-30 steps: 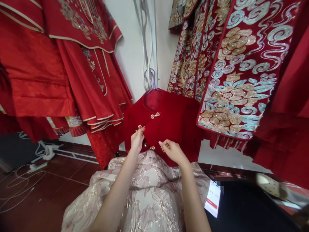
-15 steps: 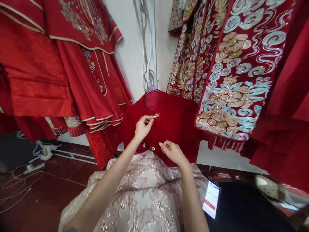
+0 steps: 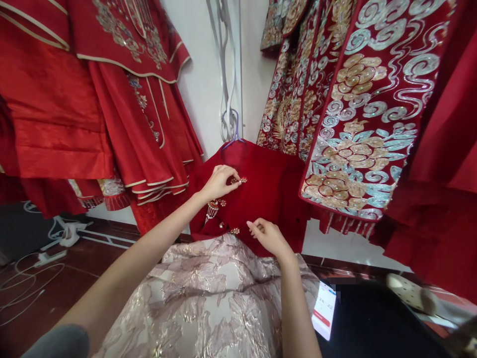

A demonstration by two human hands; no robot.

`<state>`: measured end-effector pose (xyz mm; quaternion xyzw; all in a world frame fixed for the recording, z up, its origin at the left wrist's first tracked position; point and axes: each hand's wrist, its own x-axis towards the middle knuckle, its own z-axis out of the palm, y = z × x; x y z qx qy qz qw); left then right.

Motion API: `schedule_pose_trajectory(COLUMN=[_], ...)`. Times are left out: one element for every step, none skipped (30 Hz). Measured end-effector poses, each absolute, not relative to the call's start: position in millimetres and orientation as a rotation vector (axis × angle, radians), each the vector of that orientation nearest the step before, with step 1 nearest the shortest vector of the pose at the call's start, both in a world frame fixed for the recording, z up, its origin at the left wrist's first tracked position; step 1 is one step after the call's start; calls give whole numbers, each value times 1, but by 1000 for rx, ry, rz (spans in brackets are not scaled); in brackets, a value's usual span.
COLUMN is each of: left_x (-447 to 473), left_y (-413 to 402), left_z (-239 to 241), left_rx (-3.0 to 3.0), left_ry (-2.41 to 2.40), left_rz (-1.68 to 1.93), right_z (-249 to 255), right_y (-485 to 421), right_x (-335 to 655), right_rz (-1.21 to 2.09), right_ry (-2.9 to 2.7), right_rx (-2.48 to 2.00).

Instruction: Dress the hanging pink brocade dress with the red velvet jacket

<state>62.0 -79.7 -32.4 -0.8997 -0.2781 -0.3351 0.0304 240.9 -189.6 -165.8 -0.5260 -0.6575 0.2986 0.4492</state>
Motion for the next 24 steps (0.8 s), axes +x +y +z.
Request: schedule_pose_trajectory(left_x=[63, 64, 65, 65, 66, 67, 67, 67, 68, 68, 68, 68, 68, 67, 67, 67, 67, 66, 65, 65, 64, 63, 63, 63], left_y=[-79, -77, -76, -75, -74, -74, -74, -74, -74, -74, -74, -74, -73, -71, -69, -67, -64, -62, -61, -61, -63, -66, -70, -76], left_z=[-31, -31, -31, -31, -31, -31, -31, -31, -32, -32, -33, -33, -34, -35, -35, -36, -37, -37, -38, -39, -40, -41, -42, -43], left_rx=[-2792, -2807, -2823, -2840, -2859, -2877, -2891, -2899, -2902, -2899, -2896, -2893, -2889, -2877, -2852, -2817, -2768, -2707, -2641, -2584, -2540, -2501, -2461, -2422], left_ry=[-837, -817, -796, -778, -767, -765, -771, -783, -789, -780, -755, -724, -704, -708, -739, -791, -849, -900, -950, -1003, -1074, -1173, -1293, -1419], left_rz=[-1029, -1034, -1049, -1077, -1118, -1174, -1242, -1317, -1379, -1417, -1426, -1404, -1359, -1306, -1264, -1236, -1223, -1219, -1218, -1192, -1129, -1036, -929, -825], right_z=[-166, -166, -165, -165, -164, -163, -162, -159, -156, -152, -146, -138, -128, -117, -105, -94, -82, -73, -65, -60, -58, -58, -60, -64], right_y=[-189, -189, -190, -190, -191, -192, -193, -193, -192, -191, -188, -183, -177, -170, -162, -154, -145, -136, -128, -120, -114, -110, -107, -106], right_x=[241, 241, 241, 240, 240, 240, 239, 238, 237, 235, 232, 228, 223, 216, 207, 198, 188, 178, 168, 160, 152, 147, 144, 144], right_rz=[735, 732, 728, 725, 720, 712, 703, 694, 675, 641, 584, 508, 417, 320, 241, 180, 152, 167, 199, 250, 296, 321, 316, 278], right_ry=[-1626, -1628, -1632, -1637, -1640, -1638, -1628, -1610, -1577, -1527, -1462, -1395, -1339, -1297, -1300, -1336, -1391, -1476, -1539, -1591, -1614, -1614, -1593, -1556], right_rx=[-1305, -1309, -1312, -1312, -1310, -1304, -1295, -1278, -1258, -1236, -1210, -1172, -1121, -1063, -984, -907, -851, -823, -831, -890, -986, -1104, -1230, -1346])
